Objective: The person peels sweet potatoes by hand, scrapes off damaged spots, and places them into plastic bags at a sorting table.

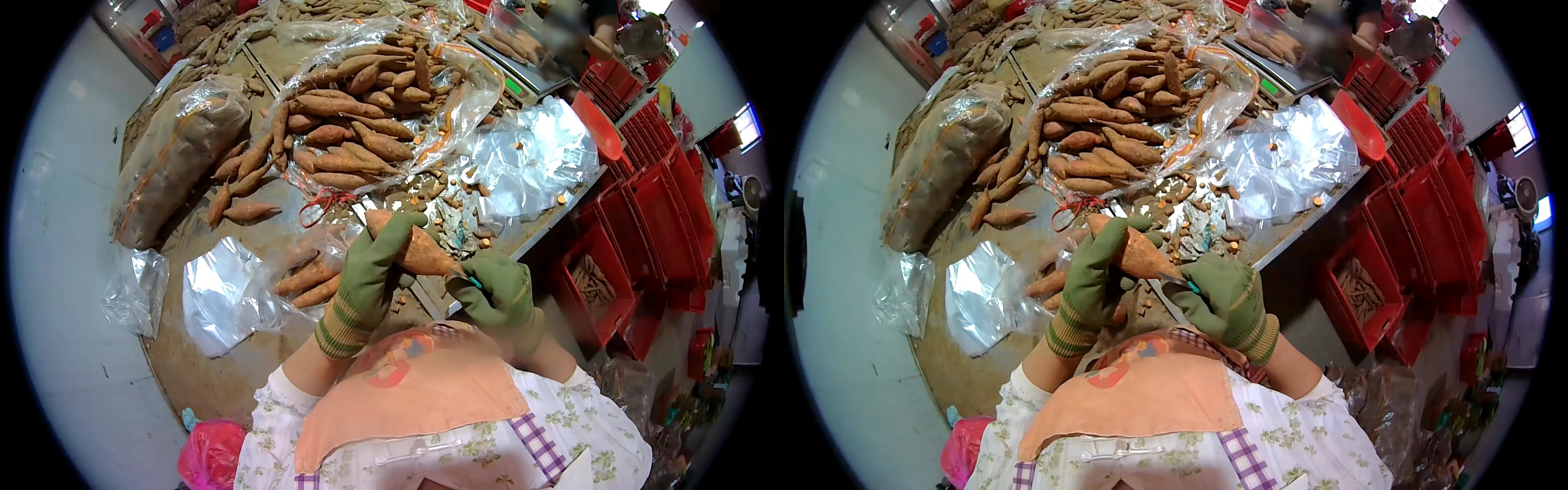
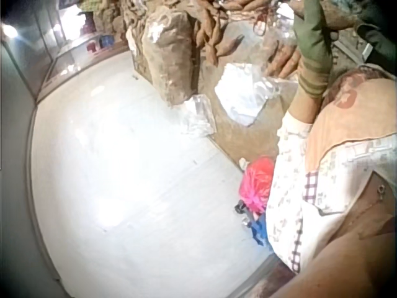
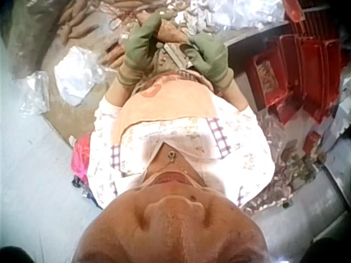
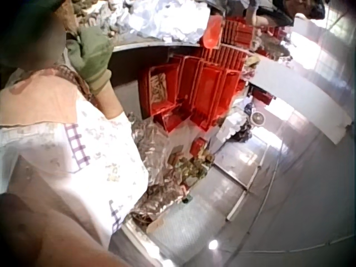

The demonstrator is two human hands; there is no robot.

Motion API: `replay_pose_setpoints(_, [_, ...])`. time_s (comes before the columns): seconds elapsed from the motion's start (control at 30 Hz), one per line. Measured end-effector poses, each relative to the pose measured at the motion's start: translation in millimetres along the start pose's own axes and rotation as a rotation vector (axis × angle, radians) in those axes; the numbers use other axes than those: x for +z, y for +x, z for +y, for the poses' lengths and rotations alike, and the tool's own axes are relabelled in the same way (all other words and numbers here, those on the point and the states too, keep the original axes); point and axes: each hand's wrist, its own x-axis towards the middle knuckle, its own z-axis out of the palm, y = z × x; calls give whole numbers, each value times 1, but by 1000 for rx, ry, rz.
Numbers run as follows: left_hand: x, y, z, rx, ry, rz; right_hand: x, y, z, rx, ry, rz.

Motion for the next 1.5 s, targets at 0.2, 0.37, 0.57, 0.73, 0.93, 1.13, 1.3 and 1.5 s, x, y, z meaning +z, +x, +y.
replay_pose_setpoints(0.2, [6,4,-13,91,134,143,7,2,0,-114,38,-77])
replay_pose_setpoints(0.37, [7,16,-2,-485,-729,-35,18,2,9,-197,434,-55])
replay_pose_setpoints(0.57, [0,4,18,-379,-638,9,2,1,35,336,474,206])
replay_pose_setpoints(0.73, [6,-1,50,-122,197,-14,-3,-7,69,265,-174,280])
replay_pose_setpoints(0.93, [20,6,48,102,820,-61,-21,10,-2,-126,-230,-16])
replay_pose_setpoints(1.13, [26,5,43,252,1011,-154,-6,5,-1,-104,-288,-67])
replay_pose_setpoints(1.3, [25,2,34,252,1041,-167,4,0,5,-99,-346,-60])
replay_pose_setpoints(1.5, [28,-2,37,266,994,-143,5,-3,1,-66,-376,-53])
